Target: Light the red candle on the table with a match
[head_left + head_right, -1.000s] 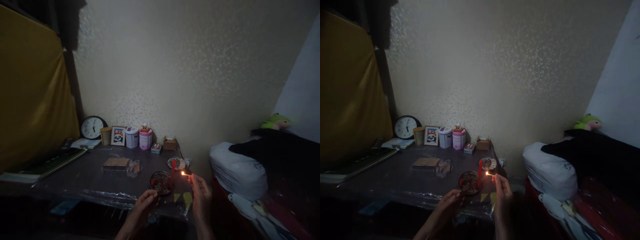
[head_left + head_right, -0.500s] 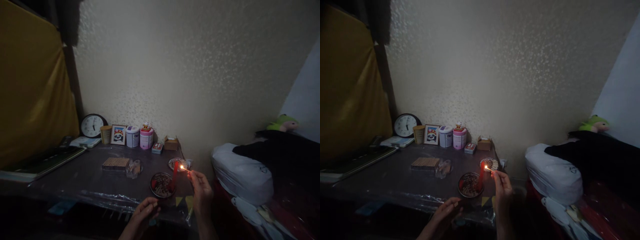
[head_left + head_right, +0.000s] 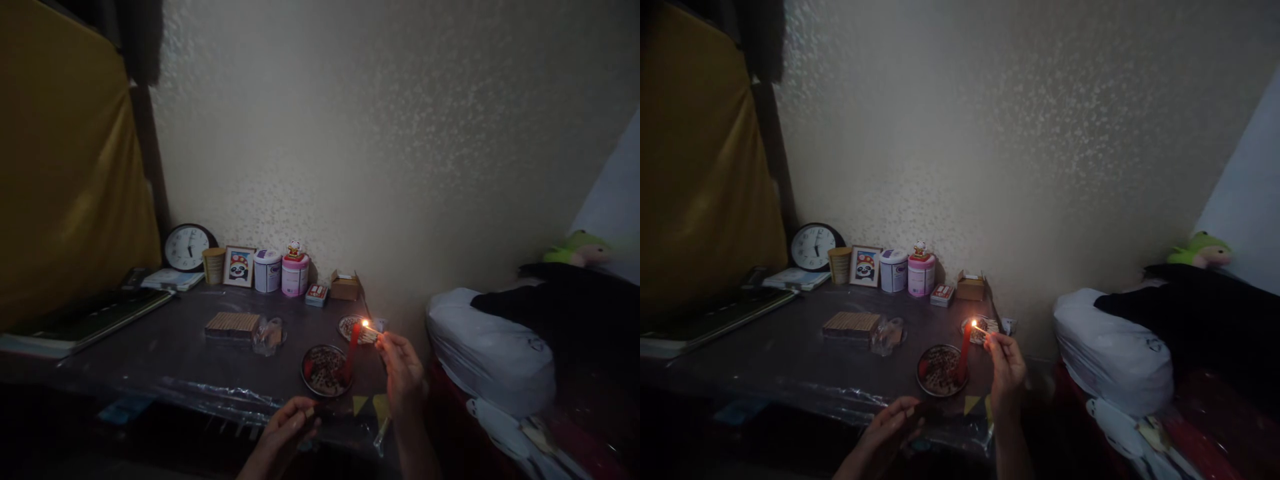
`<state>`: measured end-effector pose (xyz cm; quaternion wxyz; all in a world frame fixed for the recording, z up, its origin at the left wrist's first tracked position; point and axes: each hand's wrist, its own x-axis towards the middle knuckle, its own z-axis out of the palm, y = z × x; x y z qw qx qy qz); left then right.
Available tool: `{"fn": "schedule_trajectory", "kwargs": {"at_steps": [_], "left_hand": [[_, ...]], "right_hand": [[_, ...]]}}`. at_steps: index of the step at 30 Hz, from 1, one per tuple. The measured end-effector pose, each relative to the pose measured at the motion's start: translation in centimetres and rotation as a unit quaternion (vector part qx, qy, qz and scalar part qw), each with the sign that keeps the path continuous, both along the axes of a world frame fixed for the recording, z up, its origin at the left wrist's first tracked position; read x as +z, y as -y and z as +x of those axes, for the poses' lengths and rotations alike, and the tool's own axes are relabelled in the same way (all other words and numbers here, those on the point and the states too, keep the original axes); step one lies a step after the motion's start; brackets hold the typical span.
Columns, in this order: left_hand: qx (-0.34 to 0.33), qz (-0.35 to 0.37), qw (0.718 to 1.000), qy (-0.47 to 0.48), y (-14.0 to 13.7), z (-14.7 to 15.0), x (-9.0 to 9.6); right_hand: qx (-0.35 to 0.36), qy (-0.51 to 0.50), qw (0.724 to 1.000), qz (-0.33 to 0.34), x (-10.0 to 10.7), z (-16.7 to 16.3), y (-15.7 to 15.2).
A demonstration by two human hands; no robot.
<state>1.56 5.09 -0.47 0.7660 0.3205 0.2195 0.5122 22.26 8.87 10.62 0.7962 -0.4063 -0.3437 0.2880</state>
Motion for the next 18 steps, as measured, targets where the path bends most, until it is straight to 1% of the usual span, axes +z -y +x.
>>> {"fn": "schedule_trajectory", "kwargs": {"at_steps": [6, 11, 18], "left_hand": [[0.003, -0.009, 1.0, -0.027, -0.2, -0.2, -0.4], [0.004, -0.009, 1.0, -0.028, -0.3, -0.2, -0.4], [-0.002, -0.006, 1.0, -0.021, 0.0, -0.4, -0.1]], "right_hand": [[-0.001, 0.0, 1.0, -0.002, -0.6, 0.2, -1.1], [-0.01, 0.006, 1.0, -0.008, -1.1, 0.3, -1.6], [-0.007, 0.0, 1.0, -0.014, -0.8, -0.1, -1.7]]}}
